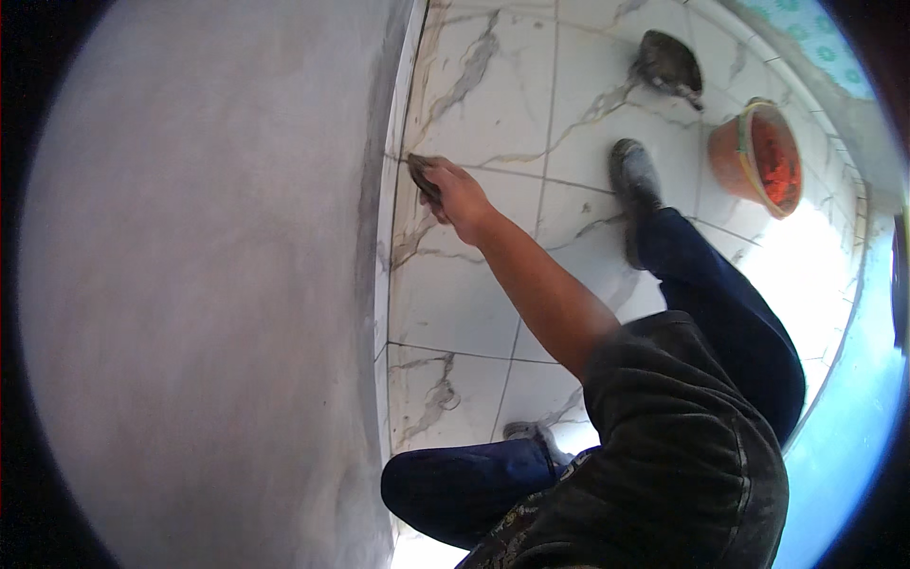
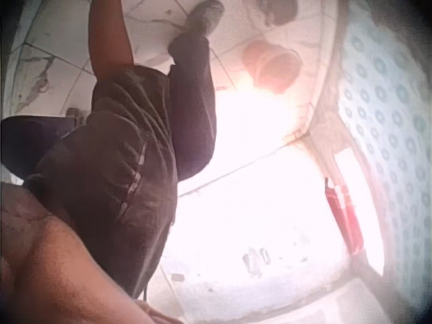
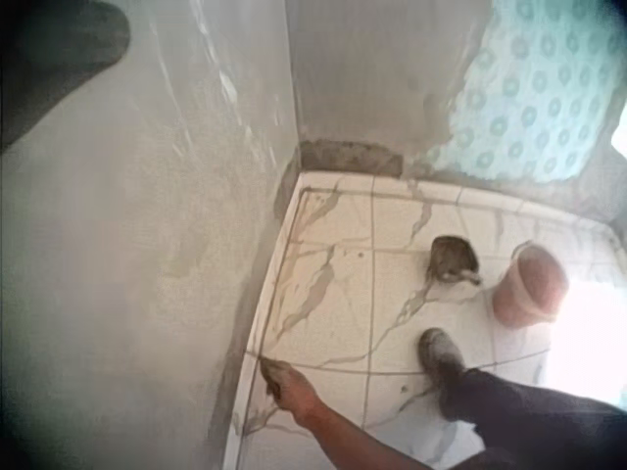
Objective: The person is applying grout or adhesive to the tiles on a wall and cleaning up the edges.
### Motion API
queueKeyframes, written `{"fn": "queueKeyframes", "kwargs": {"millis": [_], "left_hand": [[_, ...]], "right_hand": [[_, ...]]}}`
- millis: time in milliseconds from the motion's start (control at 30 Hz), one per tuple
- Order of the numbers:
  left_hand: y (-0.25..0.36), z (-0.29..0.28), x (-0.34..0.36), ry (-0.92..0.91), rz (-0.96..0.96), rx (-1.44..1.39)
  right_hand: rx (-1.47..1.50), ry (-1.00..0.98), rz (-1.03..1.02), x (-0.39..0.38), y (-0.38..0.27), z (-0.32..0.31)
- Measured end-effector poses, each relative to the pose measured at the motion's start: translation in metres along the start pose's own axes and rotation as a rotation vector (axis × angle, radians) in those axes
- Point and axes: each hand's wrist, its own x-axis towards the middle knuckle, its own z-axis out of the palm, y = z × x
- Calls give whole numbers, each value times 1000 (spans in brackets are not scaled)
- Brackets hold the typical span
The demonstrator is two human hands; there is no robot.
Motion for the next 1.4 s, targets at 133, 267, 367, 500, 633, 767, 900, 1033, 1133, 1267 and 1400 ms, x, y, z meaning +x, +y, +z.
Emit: {"fn": "queueKeyframes", "kwargs": {"millis": [133,267,367,500,633,767,900,1033,1133,1267,1400], "left_hand": [[0,-30,-21,-102,152,437],[-1,-61,-44,-335,322,755],[-4,-63,-60,-435,372,697],[-6,-38,-50,-494,441,535],[2,18,-61,-309,408,470],[11,19,-57,-426,329,624],[11,26,-53,-429,305,784],[11,33,-54,-353,297,824],[19,39,-54,-331,333,809],[39,44,-53,-421,311,1006],[56,31,-41,-533,228,1168]], "right_hand": [[120,225,-31,-89,-19,-43],[215,466,-140,-184,-42,-85],[234,716,-292,-261,-76,-105],[214,765,-569,-381,-158,-97],[-133,608,-929,-525,-202,-93],[-228,679,-1050,-608,-204,-86],[-413,991,-1003,-640,-196,-131],[-246,1035,-941,-637,-185,-168],[-205,925,-965,-635,-185,-212],[-205,922,-907,-615,-200,-265],[-82,861,-915,-567,-217,-336]]}}
